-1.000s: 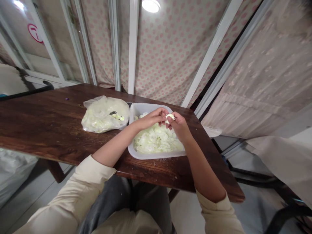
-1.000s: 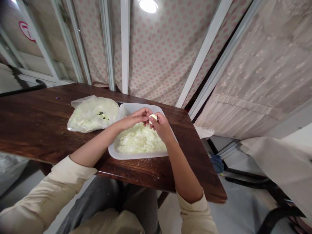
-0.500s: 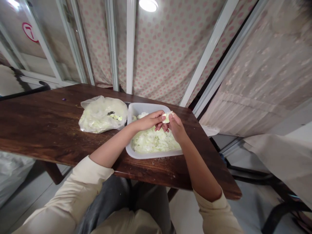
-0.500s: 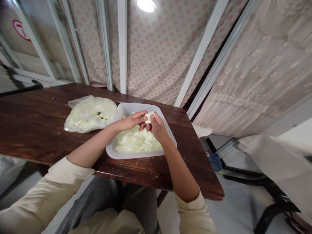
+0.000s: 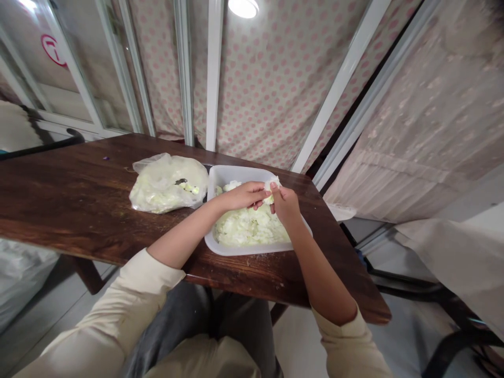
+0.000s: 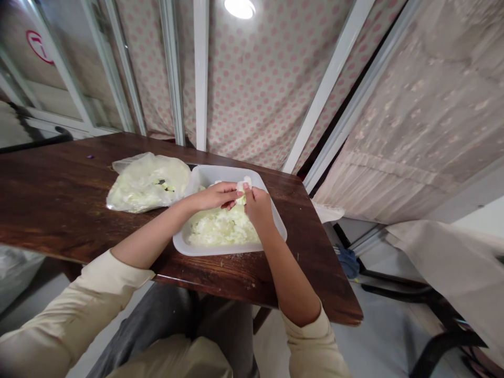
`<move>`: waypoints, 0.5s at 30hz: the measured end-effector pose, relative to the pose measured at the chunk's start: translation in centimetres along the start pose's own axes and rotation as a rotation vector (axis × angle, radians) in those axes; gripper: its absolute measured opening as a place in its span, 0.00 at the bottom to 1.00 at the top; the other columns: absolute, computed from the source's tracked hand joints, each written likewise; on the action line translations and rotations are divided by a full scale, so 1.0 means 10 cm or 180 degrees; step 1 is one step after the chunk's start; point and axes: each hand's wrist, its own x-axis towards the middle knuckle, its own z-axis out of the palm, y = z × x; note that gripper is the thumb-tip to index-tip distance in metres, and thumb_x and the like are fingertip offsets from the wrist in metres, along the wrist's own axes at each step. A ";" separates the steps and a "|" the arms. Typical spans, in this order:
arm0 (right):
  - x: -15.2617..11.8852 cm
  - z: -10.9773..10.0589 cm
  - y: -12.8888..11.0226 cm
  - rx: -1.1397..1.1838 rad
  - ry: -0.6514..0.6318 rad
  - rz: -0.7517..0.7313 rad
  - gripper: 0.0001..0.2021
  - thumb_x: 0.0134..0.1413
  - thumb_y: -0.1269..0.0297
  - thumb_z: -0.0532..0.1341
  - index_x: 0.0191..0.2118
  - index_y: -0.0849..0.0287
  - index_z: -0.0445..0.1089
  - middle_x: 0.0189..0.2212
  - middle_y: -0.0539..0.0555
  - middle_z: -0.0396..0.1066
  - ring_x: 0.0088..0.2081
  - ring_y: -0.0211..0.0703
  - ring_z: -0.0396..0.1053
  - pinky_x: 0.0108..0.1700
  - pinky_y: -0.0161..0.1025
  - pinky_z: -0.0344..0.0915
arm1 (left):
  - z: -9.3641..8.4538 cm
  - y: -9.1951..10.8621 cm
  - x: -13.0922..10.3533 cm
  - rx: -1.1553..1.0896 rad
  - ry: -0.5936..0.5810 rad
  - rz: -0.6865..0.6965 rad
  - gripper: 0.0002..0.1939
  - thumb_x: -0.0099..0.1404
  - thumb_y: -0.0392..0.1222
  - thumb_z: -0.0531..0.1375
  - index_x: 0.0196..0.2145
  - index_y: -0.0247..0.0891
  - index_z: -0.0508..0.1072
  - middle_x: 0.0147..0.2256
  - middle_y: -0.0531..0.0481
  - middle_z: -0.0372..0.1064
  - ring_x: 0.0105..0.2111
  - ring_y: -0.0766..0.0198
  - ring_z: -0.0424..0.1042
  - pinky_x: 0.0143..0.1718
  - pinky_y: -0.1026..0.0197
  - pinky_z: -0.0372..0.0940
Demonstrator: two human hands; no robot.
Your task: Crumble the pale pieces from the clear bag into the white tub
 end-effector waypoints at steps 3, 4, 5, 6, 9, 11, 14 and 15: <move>0.04 -0.05 0.08 -0.0626 0.0345 -0.0176 0.21 0.56 0.53 0.49 0.16 0.58 0.51 0.13 0.47 0.51 0.18 0.33 0.51 0.23 0.36 0.46 | -0.02 0.00 0.01 -0.0231 0.0359 -0.0120 0.11 0.61 0.41 0.52 0.23 0.35 0.60 0.18 0.56 0.58 0.18 0.73 0.60 0.21 0.68 0.54; 0.05 -0.06 0.11 -0.0756 0.0333 -0.0167 0.20 0.56 0.54 0.50 0.16 0.58 0.50 0.13 0.46 0.50 0.19 0.34 0.50 0.24 0.36 0.46 | -0.02 -0.01 0.02 -0.0282 0.0501 -0.0148 0.11 0.61 0.40 0.51 0.22 0.35 0.60 0.17 0.56 0.57 0.18 0.73 0.59 0.20 0.68 0.54; 0.05 -0.06 0.14 -0.0808 0.0272 -0.0122 0.18 0.54 0.55 0.52 0.18 0.57 0.52 0.14 0.46 0.51 0.19 0.34 0.50 0.24 0.36 0.46 | -0.03 -0.02 0.02 -0.0302 0.0637 -0.0176 0.11 0.60 0.39 0.51 0.21 0.35 0.59 0.17 0.56 0.56 0.18 0.74 0.58 0.20 0.68 0.53; 0.06 -0.05 0.17 -0.0783 0.0195 -0.0069 0.15 0.52 0.56 0.54 0.21 0.57 0.54 0.14 0.45 0.51 0.19 0.34 0.51 0.24 0.36 0.46 | -0.03 -0.02 0.03 -0.0294 0.0758 -0.0205 0.12 0.60 0.39 0.51 0.20 0.36 0.58 0.16 0.57 0.54 0.17 0.74 0.56 0.20 0.68 0.52; 0.06 0.00 0.21 -0.0291 -0.0033 0.0114 0.09 0.47 0.61 0.57 0.34 0.57 0.57 0.18 0.43 0.55 0.20 0.35 0.54 0.25 0.34 0.51 | -0.04 -0.06 0.05 -0.0170 0.0919 -0.0285 0.15 0.61 0.42 0.50 0.18 0.36 0.56 0.15 0.57 0.50 0.16 0.75 0.52 0.19 0.68 0.50; 0.06 0.03 0.20 0.0167 -0.0250 0.0215 0.09 0.49 0.61 0.54 0.36 0.57 0.58 0.21 0.45 0.59 0.23 0.35 0.57 0.25 0.34 0.53 | -0.04 -0.07 0.05 -0.0085 0.0849 -0.0263 0.17 0.62 0.46 0.50 0.19 0.36 0.56 0.15 0.58 0.50 0.16 0.75 0.51 0.19 0.68 0.49; 0.05 0.03 0.15 0.0589 -0.0684 0.0235 0.12 0.54 0.53 0.50 0.31 0.57 0.60 0.24 0.49 0.62 0.24 0.35 0.58 0.24 0.33 0.53 | -0.05 -0.07 0.05 -0.0047 0.0464 -0.0081 0.18 0.63 0.50 0.50 0.22 0.34 0.62 0.17 0.56 0.55 0.17 0.75 0.52 0.20 0.68 0.50; 0.05 0.02 0.13 0.0649 -0.0797 0.0188 0.15 0.55 0.51 0.50 0.31 0.57 0.61 0.23 0.49 0.61 0.23 0.35 0.58 0.23 0.33 0.53 | -0.04 -0.07 0.05 -0.0031 0.0361 -0.0039 0.19 0.63 0.51 0.50 0.23 0.34 0.64 0.18 0.55 0.56 0.17 0.74 0.52 0.20 0.68 0.50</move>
